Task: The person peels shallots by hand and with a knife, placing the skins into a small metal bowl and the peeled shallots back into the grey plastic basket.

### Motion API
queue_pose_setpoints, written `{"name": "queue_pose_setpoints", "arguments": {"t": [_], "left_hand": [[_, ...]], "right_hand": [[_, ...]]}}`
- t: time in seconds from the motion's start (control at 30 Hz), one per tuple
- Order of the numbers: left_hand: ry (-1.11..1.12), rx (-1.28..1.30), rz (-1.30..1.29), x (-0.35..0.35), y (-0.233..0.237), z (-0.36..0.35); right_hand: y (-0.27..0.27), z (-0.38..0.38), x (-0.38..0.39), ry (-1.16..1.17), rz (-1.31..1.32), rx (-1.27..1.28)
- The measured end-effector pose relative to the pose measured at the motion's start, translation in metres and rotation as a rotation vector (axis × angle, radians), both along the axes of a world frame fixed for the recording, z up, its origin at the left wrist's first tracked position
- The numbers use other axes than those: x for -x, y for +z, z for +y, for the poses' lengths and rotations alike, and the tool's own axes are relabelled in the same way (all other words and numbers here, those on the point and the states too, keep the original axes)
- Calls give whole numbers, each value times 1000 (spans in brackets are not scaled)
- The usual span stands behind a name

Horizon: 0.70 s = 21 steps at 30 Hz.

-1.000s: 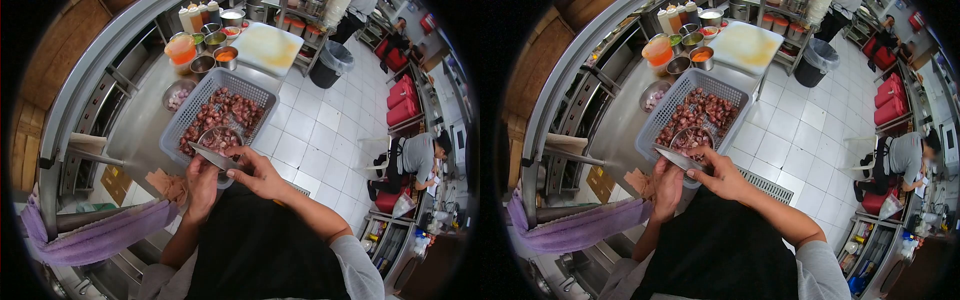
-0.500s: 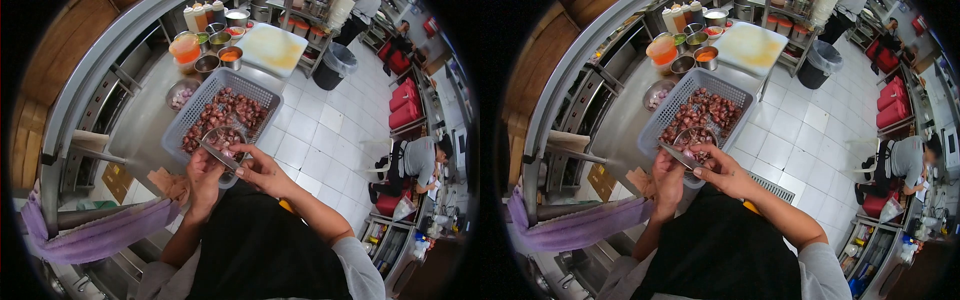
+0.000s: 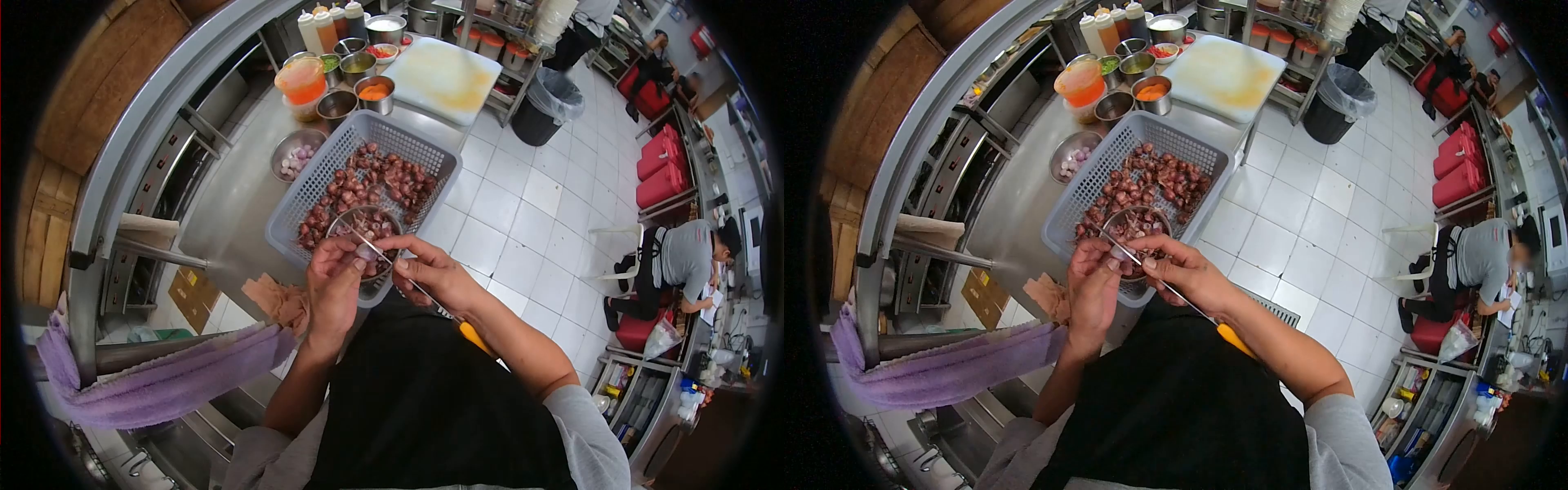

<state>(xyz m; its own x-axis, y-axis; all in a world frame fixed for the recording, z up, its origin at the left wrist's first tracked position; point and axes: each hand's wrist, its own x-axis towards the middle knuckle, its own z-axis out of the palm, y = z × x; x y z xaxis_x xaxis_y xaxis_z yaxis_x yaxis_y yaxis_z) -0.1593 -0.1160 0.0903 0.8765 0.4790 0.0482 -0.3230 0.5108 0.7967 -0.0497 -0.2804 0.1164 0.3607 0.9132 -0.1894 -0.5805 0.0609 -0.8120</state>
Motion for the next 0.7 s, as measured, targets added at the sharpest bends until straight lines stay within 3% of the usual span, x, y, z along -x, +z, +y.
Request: {"name": "queue_pose_setpoints", "arguments": {"t": [0.1, 0.43, 0.7], "left_hand": [[-52, 39, -12, 0, -9, 3], [-16, 97, 42, -13, 12, -14], [-33, 42, 39, -8, -10, 4]], "right_hand": [[-4, -2, -4, 13, 87, -37], [-5, 0, 6, -81, -224, -34], [-22, 2, -1, -36, -113, -65]]}}
